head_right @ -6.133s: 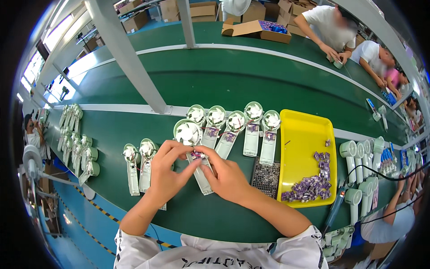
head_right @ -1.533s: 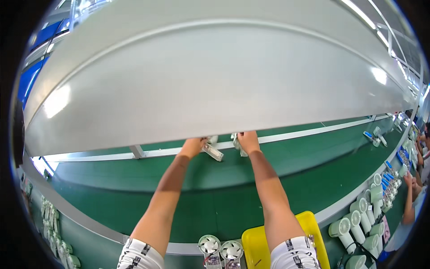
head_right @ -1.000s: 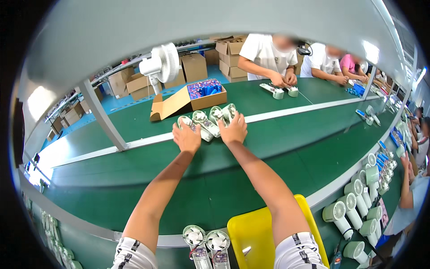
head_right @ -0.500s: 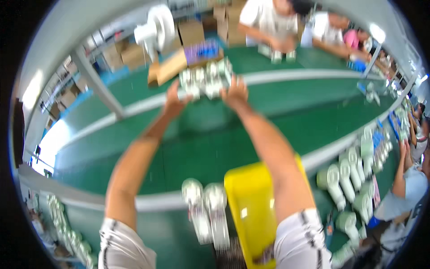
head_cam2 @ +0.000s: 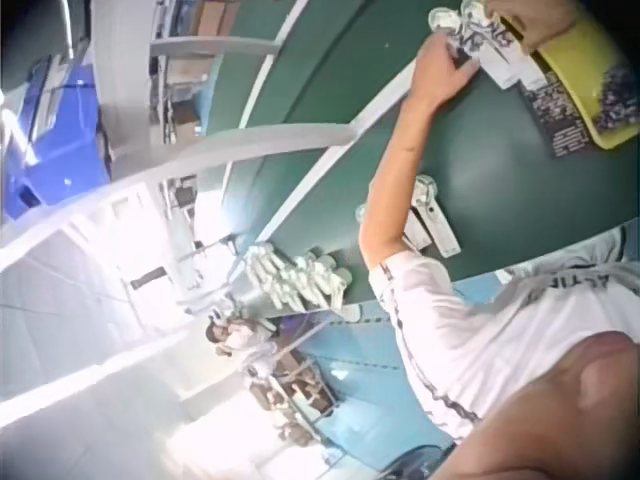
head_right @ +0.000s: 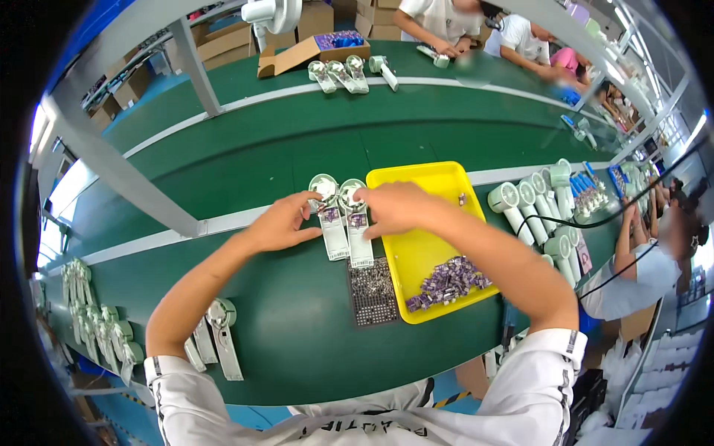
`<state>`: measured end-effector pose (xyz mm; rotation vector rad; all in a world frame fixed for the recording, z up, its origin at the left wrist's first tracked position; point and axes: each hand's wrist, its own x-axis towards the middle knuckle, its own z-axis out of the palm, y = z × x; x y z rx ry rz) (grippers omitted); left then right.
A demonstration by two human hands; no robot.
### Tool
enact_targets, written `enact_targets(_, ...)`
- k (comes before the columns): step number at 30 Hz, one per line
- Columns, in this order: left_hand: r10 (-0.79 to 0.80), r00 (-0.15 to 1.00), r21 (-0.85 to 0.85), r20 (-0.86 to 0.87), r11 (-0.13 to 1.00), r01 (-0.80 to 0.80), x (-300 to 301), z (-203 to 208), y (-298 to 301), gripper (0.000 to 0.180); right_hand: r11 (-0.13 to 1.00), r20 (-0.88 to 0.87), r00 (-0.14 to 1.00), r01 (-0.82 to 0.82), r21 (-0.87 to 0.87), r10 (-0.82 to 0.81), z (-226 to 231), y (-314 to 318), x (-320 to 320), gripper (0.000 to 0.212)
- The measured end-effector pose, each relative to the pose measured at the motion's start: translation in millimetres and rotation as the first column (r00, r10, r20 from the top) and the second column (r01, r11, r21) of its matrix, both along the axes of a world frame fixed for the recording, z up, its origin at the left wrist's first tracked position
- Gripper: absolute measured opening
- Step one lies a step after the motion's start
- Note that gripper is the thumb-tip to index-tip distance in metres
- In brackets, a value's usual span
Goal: Assembling handheld mini fans on a production line using an electric screwdriver to secure internal components.
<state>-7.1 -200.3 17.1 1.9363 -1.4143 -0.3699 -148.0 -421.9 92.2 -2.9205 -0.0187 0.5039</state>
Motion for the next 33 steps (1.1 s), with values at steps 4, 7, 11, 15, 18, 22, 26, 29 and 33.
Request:
enact_targets(4,0.189,0.966,-0.101,-0.174,0.973,-0.208,-3,-51,-14,0.030,0.987,0.327,0.932,0.131,0.093,-0.154,-70,18,-3,0.047)
enact_targets(7,0.186,0.954,-0.275,-0.235,0.929,-0.249,-6,-58,-19,0.015,0.914,0.517,0.818,0.024,0.404,-0.250,-96,27,5,0.021)
enact_targets(11,0.174,0.960,-0.220,-0.219,0.950,-0.223,-9,-47,-27,0.016,0.862,0.523,0.750,0.123,0.493,-0.406,-105,35,15,0.020)
enact_targets(15,0.194,0.949,-0.137,-0.247,0.963,-0.232,-9,-38,-32,0.017,0.778,0.454,0.755,0.118,0.617,-0.474,-106,31,26,0.022)
enact_targets(18,0.155,0.953,-0.149,-0.261,0.969,-0.199,-13,-43,-33,0.019,0.710,0.425,0.766,0.057,0.702,-0.482,-109,24,25,0.023)
enact_targets(22,0.090,0.880,-0.171,-0.467,0.967,-0.189,-8,-48,-27,0.024,0.791,0.432,0.808,0.067,0.608,-0.400,-101,30,30,0.022)
enact_targets(26,0.097,0.877,-0.163,-0.471,0.967,-0.194,-4,-51,-23,0.026,0.854,0.526,0.764,0.061,0.517,-0.373,-107,40,35,0.022)
enact_targets(29,0.110,0.922,-0.271,-0.370,0.937,-0.220,-14,-43,-21,0.025,0.860,0.556,0.719,0.116,0.497,-0.418,-108,46,33,0.021)
enact_targets(33,0.265,0.964,-0.244,-0.025,0.934,-0.263,-15,-35,-20,0.019,0.899,0.568,0.723,0.169,0.405,-0.392,-102,58,35,0.021)
